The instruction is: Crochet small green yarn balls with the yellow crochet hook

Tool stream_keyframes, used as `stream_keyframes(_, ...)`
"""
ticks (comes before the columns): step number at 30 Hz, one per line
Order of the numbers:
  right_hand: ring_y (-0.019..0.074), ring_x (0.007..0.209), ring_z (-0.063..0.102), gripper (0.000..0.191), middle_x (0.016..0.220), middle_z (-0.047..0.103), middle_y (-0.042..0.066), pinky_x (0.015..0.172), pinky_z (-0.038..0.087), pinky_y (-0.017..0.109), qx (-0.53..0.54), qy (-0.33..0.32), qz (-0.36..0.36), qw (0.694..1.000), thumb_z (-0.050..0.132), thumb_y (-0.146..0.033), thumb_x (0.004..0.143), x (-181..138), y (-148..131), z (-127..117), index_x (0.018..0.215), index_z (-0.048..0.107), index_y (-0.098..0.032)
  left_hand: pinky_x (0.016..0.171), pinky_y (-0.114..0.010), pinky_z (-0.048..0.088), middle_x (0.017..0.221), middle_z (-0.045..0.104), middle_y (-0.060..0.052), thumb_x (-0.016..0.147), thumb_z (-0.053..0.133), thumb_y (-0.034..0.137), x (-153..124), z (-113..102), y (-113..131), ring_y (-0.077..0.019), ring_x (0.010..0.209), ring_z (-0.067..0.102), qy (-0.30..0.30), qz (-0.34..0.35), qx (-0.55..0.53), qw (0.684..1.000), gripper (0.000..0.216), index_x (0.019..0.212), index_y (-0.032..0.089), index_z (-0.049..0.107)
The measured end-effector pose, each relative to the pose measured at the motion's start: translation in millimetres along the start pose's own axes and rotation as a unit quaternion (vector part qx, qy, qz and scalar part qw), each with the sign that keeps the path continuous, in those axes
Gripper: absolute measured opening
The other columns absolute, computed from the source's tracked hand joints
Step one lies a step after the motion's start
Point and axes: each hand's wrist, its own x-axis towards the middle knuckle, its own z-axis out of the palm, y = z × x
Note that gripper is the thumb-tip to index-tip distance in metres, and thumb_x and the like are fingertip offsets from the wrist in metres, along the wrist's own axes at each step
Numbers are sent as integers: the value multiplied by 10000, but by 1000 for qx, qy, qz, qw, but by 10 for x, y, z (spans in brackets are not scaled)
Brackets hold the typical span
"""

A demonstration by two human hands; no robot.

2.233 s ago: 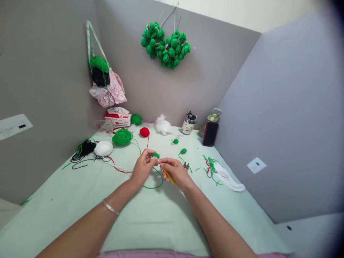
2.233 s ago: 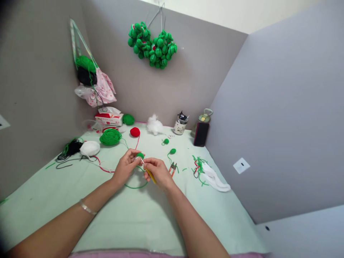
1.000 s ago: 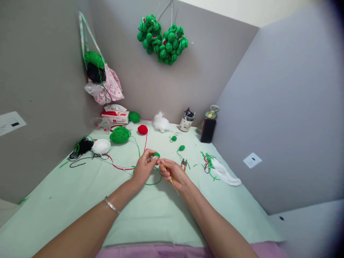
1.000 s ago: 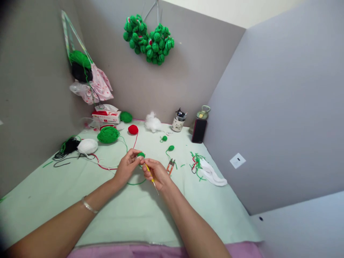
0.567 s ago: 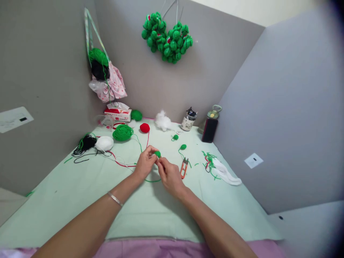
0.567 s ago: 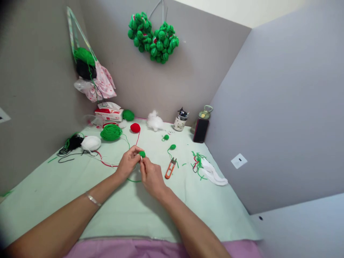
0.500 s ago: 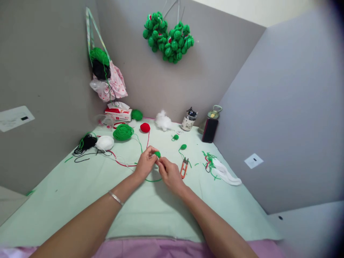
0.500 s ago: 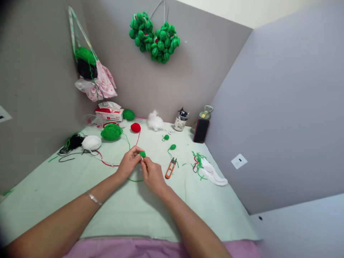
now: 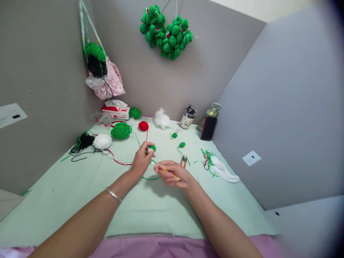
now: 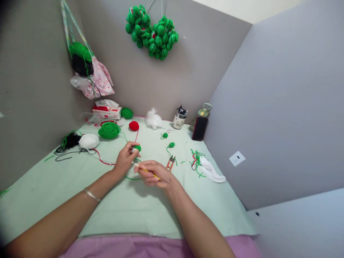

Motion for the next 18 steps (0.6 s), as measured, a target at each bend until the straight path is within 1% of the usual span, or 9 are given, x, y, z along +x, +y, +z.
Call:
stream_keyframes(2, 25, 328, 214, 306, 478, 385, -117, 364, 195, 196, -19, -13, 3, 1000, 732, -422, 838, -26, -8, 77, 867, 688, -121, 851, -439, 610, 1232, 683, -103, 991, 648, 366, 26, -43, 13, -235, 1005, 699, 7, 2, 1, 1000, 356, 1285, 166, 631)
stream_keyframes(3, 28, 329, 227, 313, 473, 392, -114, 370, 200, 197, -25, -2, -11, 1000, 712, -440, 853, -29, -17, 103, 868, 687, -129, 844, -433, 611, 1220, 687, -101, 992, 646, 367, 31, -54, 21, -231, 992, 701, 4, 5, 2, 1000, 351, 1279, 165, 633)
stream_keyframes(7, 32, 377, 221, 270, 486, 390, -121, 402, 167, 198, -53, 113, -104, 987, 647, -446, 891, 12, -60, 94, 861, 640, -178, 838, -422, 606, 1171, 696, -88, 987, 655, 349, -2, 0, 46, -219, 968, 696, -21, 23, 2, 1000, 303, 1224, 162, 654)
stream_keyframes(9, 38, 383, 223, 250, 487, 397, -120, 406, 160, 208, -77, 157, -125, 977, 628, -430, 891, 46, -61, 53, 848, 628, -184, 839, -420, 605, 1163, 695, -86, 981, 665, 337, -34, 55, 47, -219, 970, 694, -33, 24, 0, 999, 291, 1212, 161, 656)
stream_keyframes(14, 64, 381, 286, 165, 446, 418, -107, 424, 199, 227, -157, 208, -131, 956, 590, -334, 864, 103, 6, 4, 776, 618, -196, 768, -378, 615, 1141, 698, -82, 987, 657, 341, -81, 109, 50, -196, 898, 698, -65, -4, -3, 998, 302, 1228, 160, 647)
stream_keyframes(18, 74, 409, 318, 145, 439, 421, -100, 454, 228, 230, -208, 230, -128, 942, 574, -277, 853, 111, 51, -5, 744, 627, -198, 739, -359, 612, 1090, 707, -70, 995, 645, 355, -70, 84, 76, -181, 845, 696, -69, -25, 2, 997, 290, 1207, 157, 652)
